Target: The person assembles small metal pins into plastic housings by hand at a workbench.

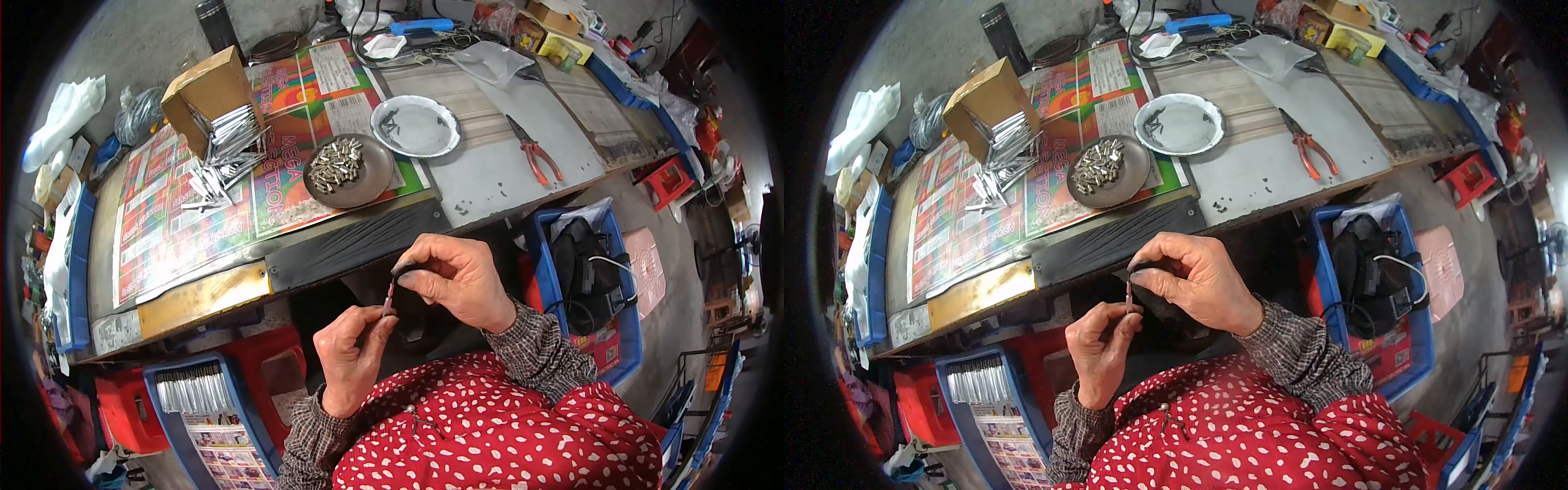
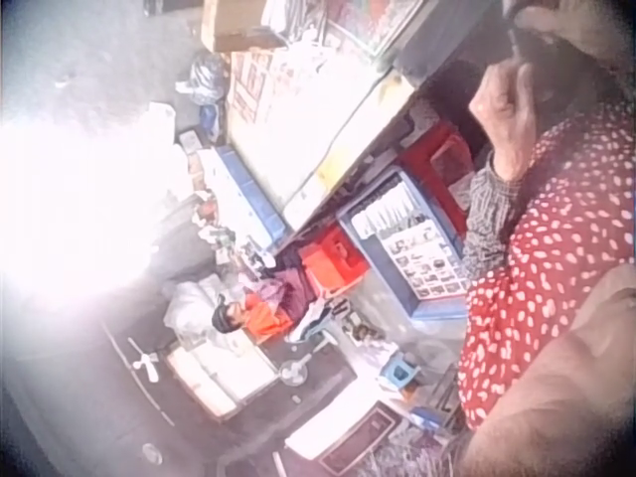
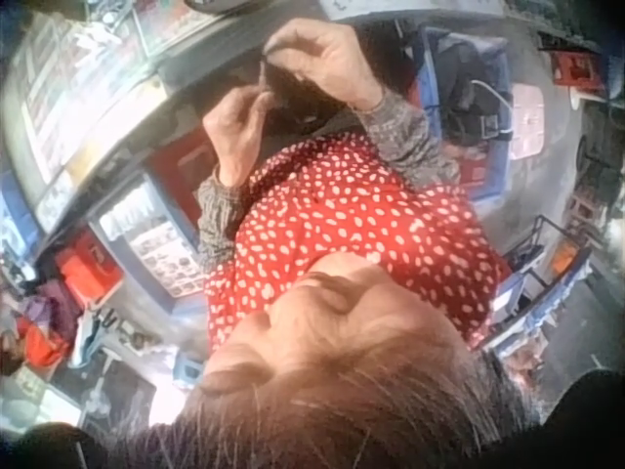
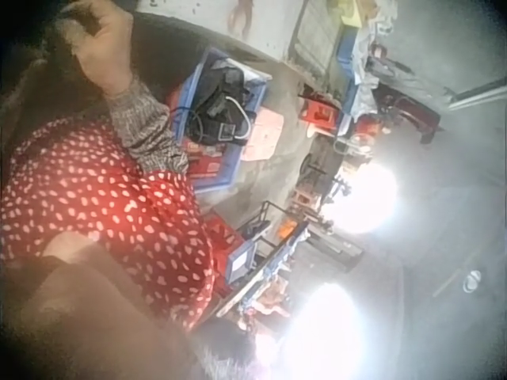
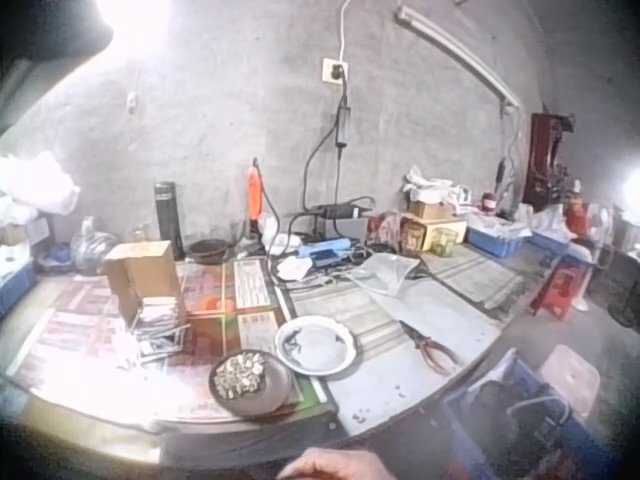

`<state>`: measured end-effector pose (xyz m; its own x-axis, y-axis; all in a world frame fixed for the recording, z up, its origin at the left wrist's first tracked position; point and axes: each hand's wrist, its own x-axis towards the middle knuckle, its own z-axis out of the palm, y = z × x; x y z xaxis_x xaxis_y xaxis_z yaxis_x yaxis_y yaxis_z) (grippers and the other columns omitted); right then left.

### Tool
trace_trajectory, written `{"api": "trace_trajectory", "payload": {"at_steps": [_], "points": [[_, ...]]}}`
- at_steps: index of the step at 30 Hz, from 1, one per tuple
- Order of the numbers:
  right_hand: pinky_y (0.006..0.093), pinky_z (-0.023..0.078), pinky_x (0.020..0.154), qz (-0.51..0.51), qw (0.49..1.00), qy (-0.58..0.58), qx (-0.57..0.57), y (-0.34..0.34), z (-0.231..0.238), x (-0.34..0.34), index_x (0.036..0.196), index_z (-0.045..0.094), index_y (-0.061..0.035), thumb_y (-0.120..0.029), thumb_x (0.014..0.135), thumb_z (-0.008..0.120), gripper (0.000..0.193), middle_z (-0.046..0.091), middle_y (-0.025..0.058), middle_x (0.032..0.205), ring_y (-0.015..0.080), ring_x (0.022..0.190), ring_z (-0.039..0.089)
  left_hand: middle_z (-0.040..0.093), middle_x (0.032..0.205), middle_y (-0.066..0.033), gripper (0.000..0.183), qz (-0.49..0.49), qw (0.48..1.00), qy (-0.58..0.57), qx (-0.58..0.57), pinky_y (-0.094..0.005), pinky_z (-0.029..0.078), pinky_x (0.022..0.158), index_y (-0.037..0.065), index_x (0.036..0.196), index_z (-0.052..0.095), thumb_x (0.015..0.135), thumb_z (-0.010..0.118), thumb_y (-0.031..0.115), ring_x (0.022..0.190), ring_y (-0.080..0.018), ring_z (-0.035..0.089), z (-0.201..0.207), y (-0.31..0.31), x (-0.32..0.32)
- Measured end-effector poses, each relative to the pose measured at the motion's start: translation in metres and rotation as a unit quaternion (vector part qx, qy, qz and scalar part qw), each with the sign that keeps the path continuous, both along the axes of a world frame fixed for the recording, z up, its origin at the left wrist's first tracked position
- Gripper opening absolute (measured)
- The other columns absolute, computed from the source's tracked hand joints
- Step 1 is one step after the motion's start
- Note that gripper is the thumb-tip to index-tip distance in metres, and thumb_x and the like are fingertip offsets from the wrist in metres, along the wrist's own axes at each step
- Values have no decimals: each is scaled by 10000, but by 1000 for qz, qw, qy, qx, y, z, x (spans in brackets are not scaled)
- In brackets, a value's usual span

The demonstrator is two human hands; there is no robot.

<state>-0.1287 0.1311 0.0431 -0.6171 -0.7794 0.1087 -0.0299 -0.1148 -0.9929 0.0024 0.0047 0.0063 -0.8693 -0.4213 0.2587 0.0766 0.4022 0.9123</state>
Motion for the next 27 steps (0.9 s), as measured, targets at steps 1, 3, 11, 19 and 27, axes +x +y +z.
{"api": "trace_trajectory", "payload": {"at_steps": [1, 3, 11, 19, 27], "points": [[182, 468, 663, 0, 1000, 0, 0, 0, 0, 0, 945, 604, 24, -34, 859, 623, 105, 613, 3, 843, 31, 769, 553, 640, 718, -97, 90, 2, 1000, -3, 3, -245, 465, 537, -15, 837, 642, 762, 690, -2, 595, -162, 613, 0, 0, 0], [181, 456, 636, -2, 1000, 3, 4, -1, 0, 1, 938, 606, 22, -36, 858, 627, 101, 608, -1, 824, 26, 742, 539, 641, 720, -97, 93, 0, 1000, 0, 0, -245, 465, 538, -15, 838, 641, 760, 691, -4, 598, -164, 613, -1, 1, 0], [162, 399, 535, 2, 998, 66, 13, -2, -4, 4, 912, 593, 21, -27, 860, 615, 74, 552, -6, 795, 21, 632, 498, 640, 723, -99, 100, -4, 1000, 1, -5, -249, 466, 542, -14, 838, 637, 754, 692, -9, 600, -173, 613, -2, 2, 2], [253, 451, 590, -29, 966, 257, 29, -2, 0, 9, 895, 558, 16, -23, 822, 613, 100, 590, 95, 780, 170, 660, 576, 615, 694, -93, 112, 1, 999, 23, -41, -264, 451, 523, 3, 846, 642, 749, 697, -4, 579, -191, 592, -3, 1, 4], [165, 412, 527, -25, 999, -11, -34, 0, -10, 6, 939, 578, 17, -44, 885, 590, 82, 547, -25, 767, 11, 607, 481, 628, 704, -92, 97, 2, 1000, -4, -3, -257, 450, 520, -14, 848, 639, 758, 674, -28, 574, -168, 589, -2, -2, 11]]}}
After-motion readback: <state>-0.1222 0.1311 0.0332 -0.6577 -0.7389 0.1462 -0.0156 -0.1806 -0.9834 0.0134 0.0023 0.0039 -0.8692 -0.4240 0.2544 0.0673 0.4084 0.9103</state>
